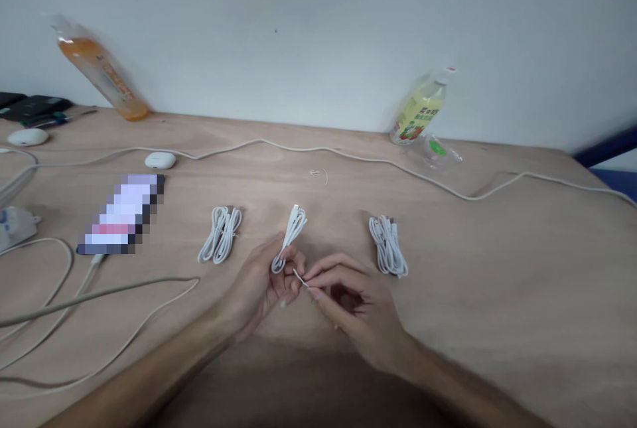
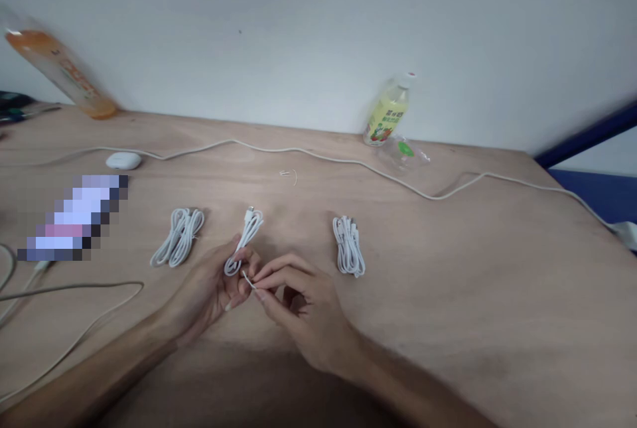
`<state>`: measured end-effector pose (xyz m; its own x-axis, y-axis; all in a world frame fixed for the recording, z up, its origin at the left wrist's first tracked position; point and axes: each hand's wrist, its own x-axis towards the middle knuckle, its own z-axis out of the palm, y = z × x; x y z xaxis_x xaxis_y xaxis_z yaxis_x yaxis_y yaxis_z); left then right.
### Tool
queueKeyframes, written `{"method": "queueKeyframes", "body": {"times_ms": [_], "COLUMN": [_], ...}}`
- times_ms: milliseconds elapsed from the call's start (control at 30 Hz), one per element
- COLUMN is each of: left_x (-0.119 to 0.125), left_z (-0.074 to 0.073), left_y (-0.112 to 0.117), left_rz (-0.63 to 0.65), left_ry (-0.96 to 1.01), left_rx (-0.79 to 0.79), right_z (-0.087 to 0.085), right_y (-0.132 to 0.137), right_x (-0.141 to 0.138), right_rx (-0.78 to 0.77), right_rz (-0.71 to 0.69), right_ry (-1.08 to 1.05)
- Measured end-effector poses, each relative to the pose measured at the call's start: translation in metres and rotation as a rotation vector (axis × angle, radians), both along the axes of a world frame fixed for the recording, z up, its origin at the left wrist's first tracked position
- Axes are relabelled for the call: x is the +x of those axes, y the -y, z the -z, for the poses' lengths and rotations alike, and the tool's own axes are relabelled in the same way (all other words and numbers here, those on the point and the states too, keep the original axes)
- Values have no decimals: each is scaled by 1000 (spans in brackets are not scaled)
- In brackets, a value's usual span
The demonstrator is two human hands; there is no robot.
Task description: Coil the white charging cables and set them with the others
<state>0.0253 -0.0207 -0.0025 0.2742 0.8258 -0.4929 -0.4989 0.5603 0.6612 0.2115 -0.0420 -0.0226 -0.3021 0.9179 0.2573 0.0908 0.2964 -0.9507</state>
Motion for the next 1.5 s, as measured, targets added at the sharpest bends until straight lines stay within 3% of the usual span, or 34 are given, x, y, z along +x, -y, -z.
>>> {"method": "queueKeyframes", "body": {"times_ms": [133, 333, 467, 633, 1000, 1333, 1500], "left_x": [1, 3, 6, 8, 9, 12, 11], "left_z": [0, 3, 7, 11, 8, 2, 1], "left_y": [1, 4, 12, 20, 25, 26, 28], "left_rz": [41, 6, 67, 155, 180, 150, 157], "left_ry": [-62, -332, -554, -511, -589, -624, -684], "left_rx": [54, 250, 384, 349, 416, 434, 431], "right_z": [-1, -1, 1, 0, 2, 2, 0], "right_y": [2, 1, 0, 1, 2, 6, 9], "right_x": [0, -1, -2, 0, -3, -4, -2], "right_rx": [-53, 159, 172, 138, 90, 240, 337], "right_rz": [-32, 80, 151, 104, 195, 286, 260], "right_ry": [-35, -24, -9, -11, 7, 104, 202]}}
